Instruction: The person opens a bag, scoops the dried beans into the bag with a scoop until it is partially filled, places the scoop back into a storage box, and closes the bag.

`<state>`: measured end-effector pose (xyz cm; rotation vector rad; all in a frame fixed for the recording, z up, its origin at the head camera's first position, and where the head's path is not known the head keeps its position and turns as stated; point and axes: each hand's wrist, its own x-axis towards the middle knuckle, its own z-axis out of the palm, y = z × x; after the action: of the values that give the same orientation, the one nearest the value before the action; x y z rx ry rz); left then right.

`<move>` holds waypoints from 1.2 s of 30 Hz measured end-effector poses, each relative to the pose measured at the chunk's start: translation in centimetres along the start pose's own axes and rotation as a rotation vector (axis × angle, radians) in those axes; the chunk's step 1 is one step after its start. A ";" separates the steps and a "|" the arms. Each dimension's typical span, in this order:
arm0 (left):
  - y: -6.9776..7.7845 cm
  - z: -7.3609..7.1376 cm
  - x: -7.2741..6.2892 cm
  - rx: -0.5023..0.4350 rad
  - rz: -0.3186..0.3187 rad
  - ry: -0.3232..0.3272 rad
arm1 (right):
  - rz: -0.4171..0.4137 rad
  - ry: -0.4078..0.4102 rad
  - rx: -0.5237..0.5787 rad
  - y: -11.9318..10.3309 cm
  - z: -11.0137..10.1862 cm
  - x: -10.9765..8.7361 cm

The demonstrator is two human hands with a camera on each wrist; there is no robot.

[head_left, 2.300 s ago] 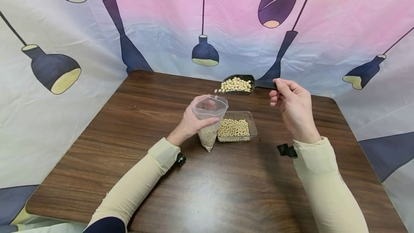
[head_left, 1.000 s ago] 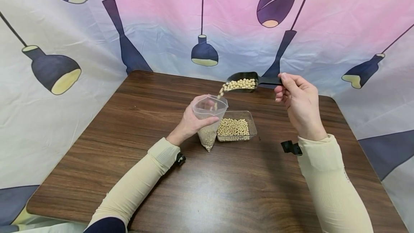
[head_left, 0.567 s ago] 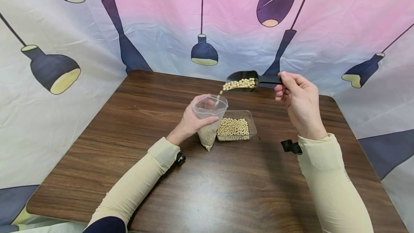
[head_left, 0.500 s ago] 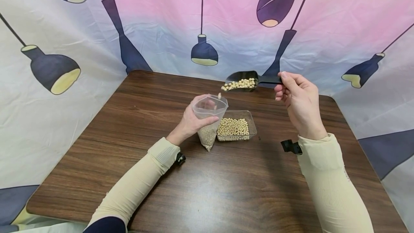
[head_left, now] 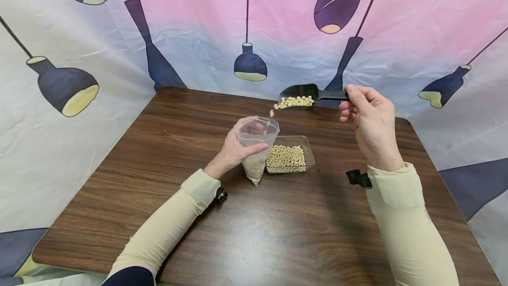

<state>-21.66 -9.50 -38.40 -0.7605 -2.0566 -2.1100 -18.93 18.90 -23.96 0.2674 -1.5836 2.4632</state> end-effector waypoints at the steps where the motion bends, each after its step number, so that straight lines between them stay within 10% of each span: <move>1: 0.1 0.0 0.0 -0.002 -0.005 0.000 | -0.004 -0.001 -0.005 0.0 0.0 0.0; 11: 3.0 0.5 -0.5 0.017 -0.035 0.008 | -0.018 0.003 -0.053 -0.1 0.3 -0.2; 25: 3.0 0.5 -0.4 0.001 -0.041 0.000 | -0.083 0.021 -0.089 -0.3 0.5 -0.4; 36: 2.7 0.4 -0.3 -0.005 -0.042 -0.001 | -0.302 0.006 -0.372 -1.0 2.0 -1.4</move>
<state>-20.18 -9.39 -36.08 -0.7261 -2.0868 -2.1372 -17.22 17.39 -22.62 0.4027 -1.8069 1.9049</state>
